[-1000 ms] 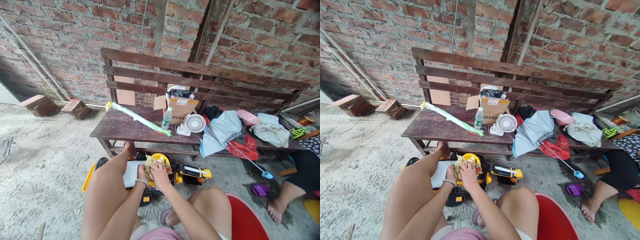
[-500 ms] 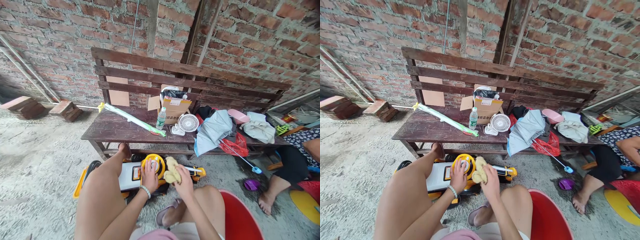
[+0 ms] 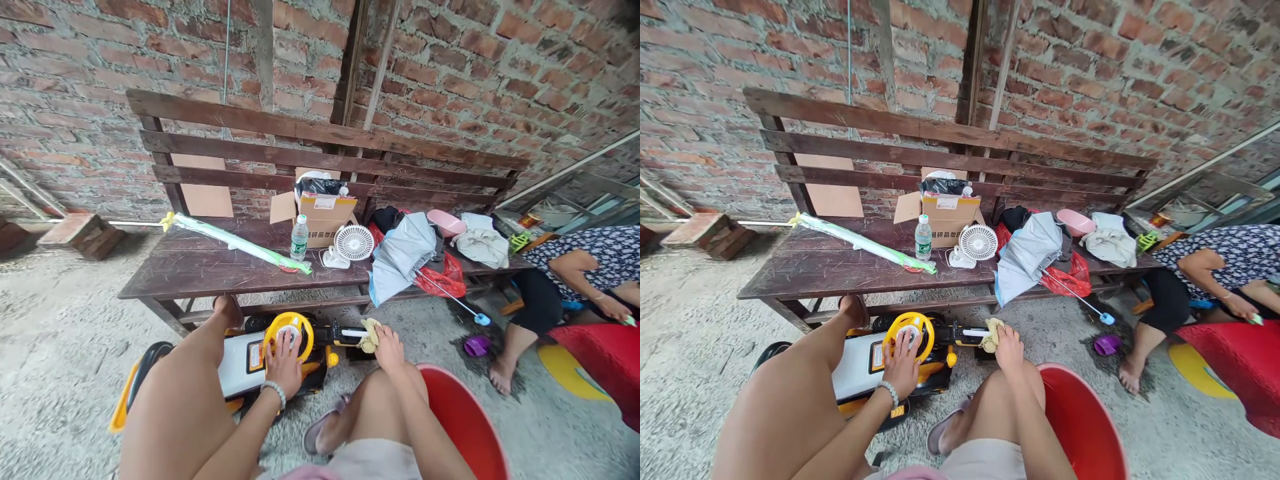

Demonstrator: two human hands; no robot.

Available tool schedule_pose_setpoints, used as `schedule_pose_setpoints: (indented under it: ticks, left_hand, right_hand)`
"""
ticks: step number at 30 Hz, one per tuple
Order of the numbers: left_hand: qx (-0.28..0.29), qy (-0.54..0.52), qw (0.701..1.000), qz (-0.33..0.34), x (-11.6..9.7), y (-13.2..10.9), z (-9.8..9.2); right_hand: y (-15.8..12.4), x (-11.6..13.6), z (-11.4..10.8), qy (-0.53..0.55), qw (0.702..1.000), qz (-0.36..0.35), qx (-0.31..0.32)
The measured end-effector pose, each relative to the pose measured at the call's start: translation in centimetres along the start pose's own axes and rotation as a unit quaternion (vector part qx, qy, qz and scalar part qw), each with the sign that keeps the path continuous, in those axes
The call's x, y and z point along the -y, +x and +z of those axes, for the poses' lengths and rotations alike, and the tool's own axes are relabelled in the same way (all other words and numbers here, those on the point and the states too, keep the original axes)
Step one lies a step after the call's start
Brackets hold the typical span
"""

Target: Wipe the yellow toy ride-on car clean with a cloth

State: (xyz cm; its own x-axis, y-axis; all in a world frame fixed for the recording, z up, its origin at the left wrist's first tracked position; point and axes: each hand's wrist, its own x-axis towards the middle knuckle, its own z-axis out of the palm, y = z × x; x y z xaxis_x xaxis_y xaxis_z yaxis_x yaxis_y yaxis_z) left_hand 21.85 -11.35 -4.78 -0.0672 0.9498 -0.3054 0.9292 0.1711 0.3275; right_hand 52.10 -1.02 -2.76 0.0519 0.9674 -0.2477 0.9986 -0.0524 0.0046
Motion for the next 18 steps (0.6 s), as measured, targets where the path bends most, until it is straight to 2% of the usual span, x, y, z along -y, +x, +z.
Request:
schedule_pose_setpoints:
  ticks: [2,4,6,9,11,13,15,18]
  left_hand:
    - [-0.01,0.005,1.0,-0.001,-0.2,0.1,0.2]
    - [-0.024,0.01,1.0,-0.009,-0.3,0.2,0.5]
    - [-0.032,0.013,0.999,-0.014,-0.2,0.3,0.7]
    - [-0.028,0.014,0.999,-0.009,0.0,0.4,0.8]
    - [-0.023,0.015,1.0,-0.009,0.1,0.4,0.7]
    - [-0.02,0.015,1.0,-0.01,0.3,0.4,0.7]
    - [-0.017,0.01,1.0,-0.005,0.5,0.5,0.6]
    - [-0.013,0.0,1.0,0.006,0.7,0.5,0.5]
  right_hand:
    - [0.2,-0.2,-0.1,0.0,1.0,0.027,-0.001]
    - [-0.4,1.1,0.5,0.014,0.999,0.033,-0.019]
    - [-1.5,3.4,1.5,0.043,0.998,0.003,-0.043]
    - [-3.4,7.0,2.8,0.095,0.99,-0.078,-0.075]
    - [-4.2,8.1,3.1,0.116,0.984,-0.108,-0.081]
    - [-4.4,7.9,2.8,0.108,0.984,-0.122,-0.073]
    - [-3.9,6.3,2.3,0.077,0.987,-0.126,-0.06]
    - [-2.3,2.6,1.4,0.039,0.996,-0.065,-0.051]
